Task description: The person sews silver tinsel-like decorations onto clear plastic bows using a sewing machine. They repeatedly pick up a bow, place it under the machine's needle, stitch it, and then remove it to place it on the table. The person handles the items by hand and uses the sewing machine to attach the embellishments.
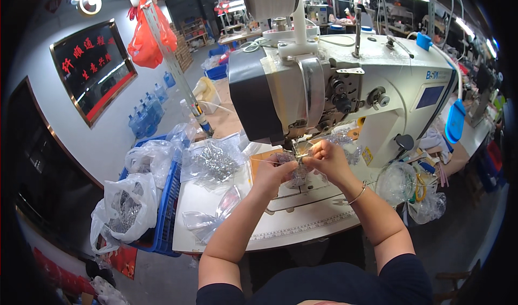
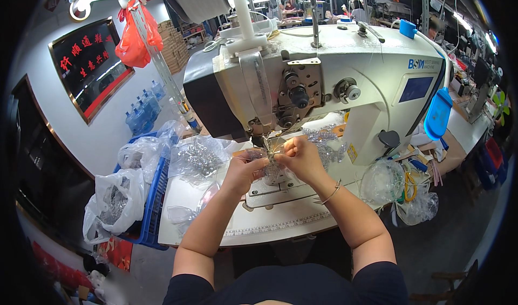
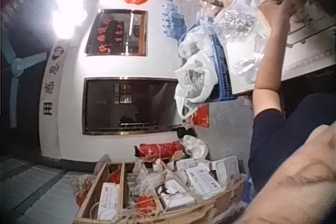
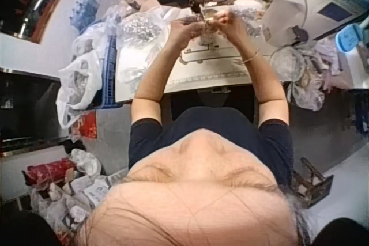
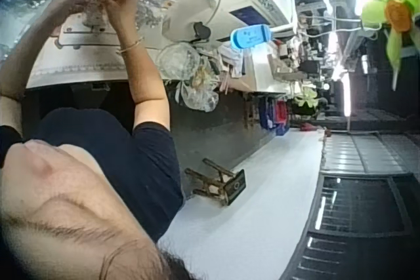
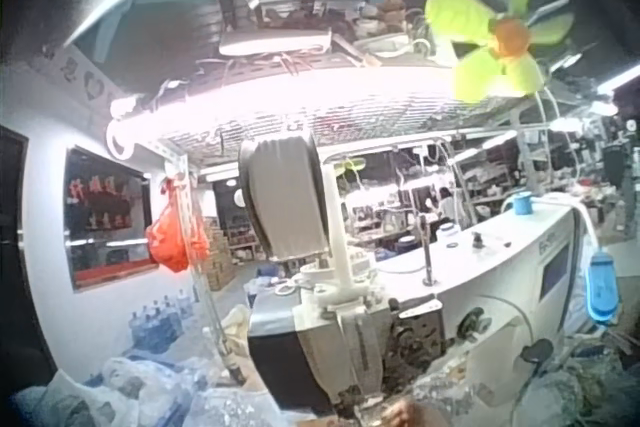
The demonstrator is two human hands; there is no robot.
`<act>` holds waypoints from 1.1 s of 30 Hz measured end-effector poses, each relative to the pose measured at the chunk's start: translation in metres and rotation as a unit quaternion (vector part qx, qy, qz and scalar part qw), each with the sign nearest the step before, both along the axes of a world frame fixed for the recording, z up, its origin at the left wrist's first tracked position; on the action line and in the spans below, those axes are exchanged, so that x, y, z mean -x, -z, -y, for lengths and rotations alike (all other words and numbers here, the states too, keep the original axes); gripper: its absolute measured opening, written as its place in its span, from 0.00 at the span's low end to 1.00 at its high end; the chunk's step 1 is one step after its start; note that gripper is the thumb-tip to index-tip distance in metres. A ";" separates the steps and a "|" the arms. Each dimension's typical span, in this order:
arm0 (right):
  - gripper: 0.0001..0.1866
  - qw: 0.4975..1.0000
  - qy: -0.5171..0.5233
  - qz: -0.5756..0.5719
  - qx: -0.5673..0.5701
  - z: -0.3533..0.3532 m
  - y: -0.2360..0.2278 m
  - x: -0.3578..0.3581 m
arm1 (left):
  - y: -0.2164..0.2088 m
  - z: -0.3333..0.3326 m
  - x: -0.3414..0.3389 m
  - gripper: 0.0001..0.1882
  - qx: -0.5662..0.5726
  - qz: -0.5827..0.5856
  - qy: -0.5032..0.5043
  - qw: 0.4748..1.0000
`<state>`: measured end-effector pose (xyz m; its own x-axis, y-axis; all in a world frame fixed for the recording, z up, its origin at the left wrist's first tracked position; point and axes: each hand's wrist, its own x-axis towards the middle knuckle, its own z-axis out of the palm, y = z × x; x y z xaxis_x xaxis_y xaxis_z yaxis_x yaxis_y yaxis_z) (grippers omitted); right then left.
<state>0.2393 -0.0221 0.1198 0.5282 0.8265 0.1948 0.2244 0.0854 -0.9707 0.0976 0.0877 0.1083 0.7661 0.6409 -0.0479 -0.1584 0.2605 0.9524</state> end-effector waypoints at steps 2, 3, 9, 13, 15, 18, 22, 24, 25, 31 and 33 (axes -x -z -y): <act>0.10 1.000 0.014 0.021 0.016 -0.001 -0.001 -0.003 | -0.008 -0.004 0.001 0.11 -0.003 -0.031 0.019 0.999; 0.10 0.999 0.021 0.029 0.018 -0.003 0.002 -0.006 | -0.007 -0.008 0.000 0.11 0.001 -0.034 0.023 0.999; 0.09 0.990 0.094 0.005 -0.106 -0.025 0.020 -0.008 | -0.012 -0.021 -0.004 0.12 0.022 -0.067 0.044 0.997; 0.09 0.998 0.034 -0.037 -0.025 -0.025 0.012 -0.019 | -0.009 -0.031 -0.006 0.12 0.060 -0.041 0.055 0.996; 0.07 0.995 0.046 -0.074 -0.038 -0.031 0.008 -0.013 | -0.009 -0.034 -0.007 0.12 0.070 -0.039 0.056 0.995; 0.04 0.993 0.018 -0.114 -0.011 -0.037 0.003 -0.020 | -0.008 -0.039 -0.007 0.13 0.069 -0.043 0.051 0.995; 0.06 0.996 -0.051 0.038 -0.070 -0.049 0.031 -0.055 | -0.022 -0.034 -0.007 0.15 0.056 -0.033 0.088 0.994; 0.08 0.995 -0.054 -0.080 -0.021 -0.040 -0.009 -0.033 | -0.022 -0.039 -0.002 0.16 0.048 -0.022 0.098 0.994; 0.09 0.989 -0.077 -0.115 -0.053 -0.043 -0.005 -0.039 | -0.022 -0.039 -0.004 0.17 0.037 -0.014 0.101 0.994; 0.12 0.983 -0.116 -0.122 -0.075 -0.050 0.008 -0.055 | -0.024 -0.040 -0.006 0.18 0.016 -0.045 0.068 0.997; 0.13 0.990 -0.121 -0.007 -0.070 -0.049 0.010 -0.058 | -0.025 -0.040 -0.005 0.17 0.018 -0.048 0.065 0.997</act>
